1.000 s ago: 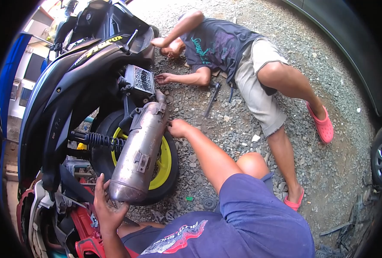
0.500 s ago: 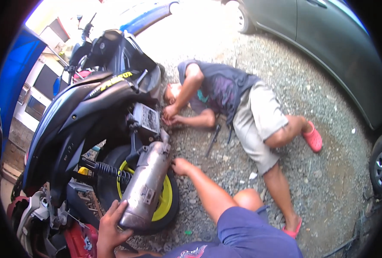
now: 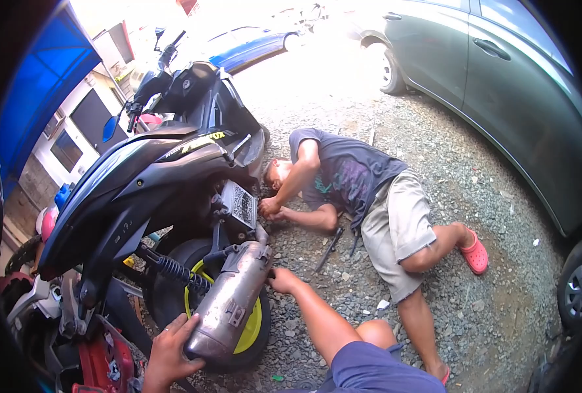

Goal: Installing and securing an exhaust pipe on a motorcycle.

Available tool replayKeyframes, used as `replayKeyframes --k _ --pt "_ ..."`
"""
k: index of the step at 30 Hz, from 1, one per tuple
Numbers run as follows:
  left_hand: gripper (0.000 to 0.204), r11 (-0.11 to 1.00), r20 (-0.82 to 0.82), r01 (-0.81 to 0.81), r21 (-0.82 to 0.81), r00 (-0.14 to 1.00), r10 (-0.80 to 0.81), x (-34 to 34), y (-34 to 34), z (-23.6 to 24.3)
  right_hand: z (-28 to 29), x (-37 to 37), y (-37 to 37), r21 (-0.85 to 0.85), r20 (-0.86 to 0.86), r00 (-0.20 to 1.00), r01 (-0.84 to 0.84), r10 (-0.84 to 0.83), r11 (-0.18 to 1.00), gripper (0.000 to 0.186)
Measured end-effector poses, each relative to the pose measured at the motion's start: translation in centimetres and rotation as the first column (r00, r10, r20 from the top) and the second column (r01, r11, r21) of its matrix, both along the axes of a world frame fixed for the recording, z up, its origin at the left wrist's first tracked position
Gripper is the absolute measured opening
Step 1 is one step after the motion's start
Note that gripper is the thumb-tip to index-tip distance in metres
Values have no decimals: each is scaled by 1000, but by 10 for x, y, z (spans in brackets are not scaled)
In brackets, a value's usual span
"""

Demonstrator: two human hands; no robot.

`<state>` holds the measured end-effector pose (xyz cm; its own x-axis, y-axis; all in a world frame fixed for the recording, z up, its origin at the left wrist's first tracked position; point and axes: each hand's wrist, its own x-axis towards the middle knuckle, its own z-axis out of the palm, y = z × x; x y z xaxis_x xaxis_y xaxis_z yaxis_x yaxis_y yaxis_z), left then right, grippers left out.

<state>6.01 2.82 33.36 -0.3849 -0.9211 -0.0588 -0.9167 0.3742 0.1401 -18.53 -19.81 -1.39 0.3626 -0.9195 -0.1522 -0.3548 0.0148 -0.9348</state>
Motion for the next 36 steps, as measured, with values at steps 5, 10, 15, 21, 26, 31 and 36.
replayKeyframes --k 5,10,15,21,26,31,36 --pt "103 999 -64 -6 -38 998 3 -3 7 -9 -5 0 3 -31 -27 1000 14 -15 999 38" --pt "100 1000 -80 -10 -20 997 9 -5 8 -4 -8 2 3 -99 -80 996 28 -36 995 35" --pt "97 995 13 103 3 995 -103 0 -2 7 -8 5 5 -114 -77 996 34 -43 993 34" --pt "94 985 85 163 62 982 -168 -2 -12 17 -7 6 6 -104 -90 995 26 -35 994 35" --pt "95 976 157 159 147 971 -182 -10 -18 26 1 -1 3 -42 -163 987 -9 2 999 40" --pt "102 991 113 106 77 987 -114 -5 -15 13 0 3 0 7 -216 976 -1 3 1000 42" --pt "101 989 147 125 73 980 -135 -8 -16 18 -5 3 -2 -69 -39 999 -14 12 998 41"
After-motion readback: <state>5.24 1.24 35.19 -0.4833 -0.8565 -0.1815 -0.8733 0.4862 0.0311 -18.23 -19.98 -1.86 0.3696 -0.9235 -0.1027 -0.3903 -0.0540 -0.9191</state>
